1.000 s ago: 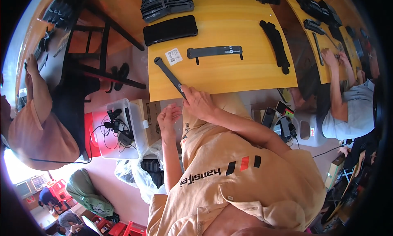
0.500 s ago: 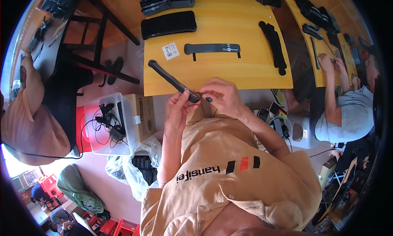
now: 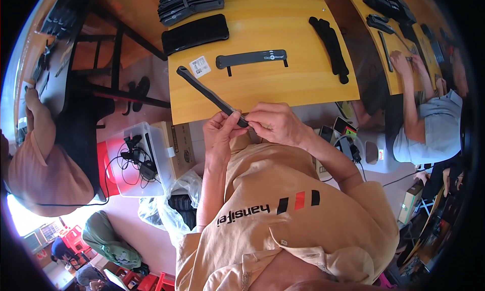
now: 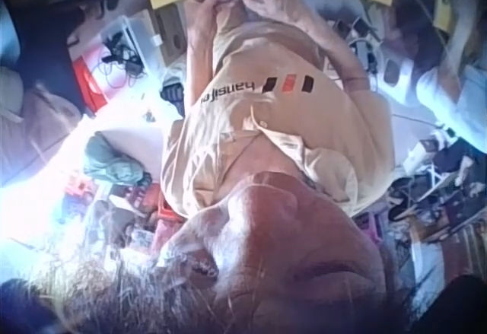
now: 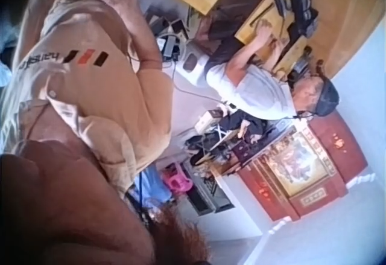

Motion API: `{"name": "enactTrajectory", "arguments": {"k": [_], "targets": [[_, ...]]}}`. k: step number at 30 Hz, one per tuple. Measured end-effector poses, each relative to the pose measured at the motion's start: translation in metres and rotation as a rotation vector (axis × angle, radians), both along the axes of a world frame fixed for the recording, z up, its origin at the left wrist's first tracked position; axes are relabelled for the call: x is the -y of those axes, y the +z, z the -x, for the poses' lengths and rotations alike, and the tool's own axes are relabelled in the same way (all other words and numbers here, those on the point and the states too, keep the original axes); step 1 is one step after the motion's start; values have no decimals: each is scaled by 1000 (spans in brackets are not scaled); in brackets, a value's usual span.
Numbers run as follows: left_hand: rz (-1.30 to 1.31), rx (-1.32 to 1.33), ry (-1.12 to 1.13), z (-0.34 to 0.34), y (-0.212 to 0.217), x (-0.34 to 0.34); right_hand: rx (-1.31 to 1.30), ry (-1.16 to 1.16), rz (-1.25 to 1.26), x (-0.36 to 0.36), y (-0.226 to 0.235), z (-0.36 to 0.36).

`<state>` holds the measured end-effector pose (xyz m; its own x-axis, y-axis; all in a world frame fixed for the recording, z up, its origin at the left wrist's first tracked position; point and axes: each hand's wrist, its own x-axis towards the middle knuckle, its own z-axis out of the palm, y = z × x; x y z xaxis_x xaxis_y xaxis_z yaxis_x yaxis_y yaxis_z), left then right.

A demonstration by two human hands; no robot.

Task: The person is assembling and stacking textile straps with plastic components on a workbench.

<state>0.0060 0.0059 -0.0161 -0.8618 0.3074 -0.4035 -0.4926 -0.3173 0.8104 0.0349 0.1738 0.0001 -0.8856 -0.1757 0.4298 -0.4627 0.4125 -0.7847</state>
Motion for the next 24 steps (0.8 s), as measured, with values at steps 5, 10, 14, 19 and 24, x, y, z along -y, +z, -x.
{"name": "enactTrajectory", "arguments": {"k": [5,10,14,19,24], "targets": [[35,-25,-13,0,1,-2,105,1,49,-1,-2,-1],[63,-44,-37,-1,2,-2,435,-4,184,-3,-3,1],[48,-41,-12,0,5,-6,410,-30,218,-1,0,0],[63,-76,4,2,2,-5,-108,-94,-226,5,-1,-5],[57,-69,-31,0,9,-4,8,-74,-133,2,1,-5]]}}
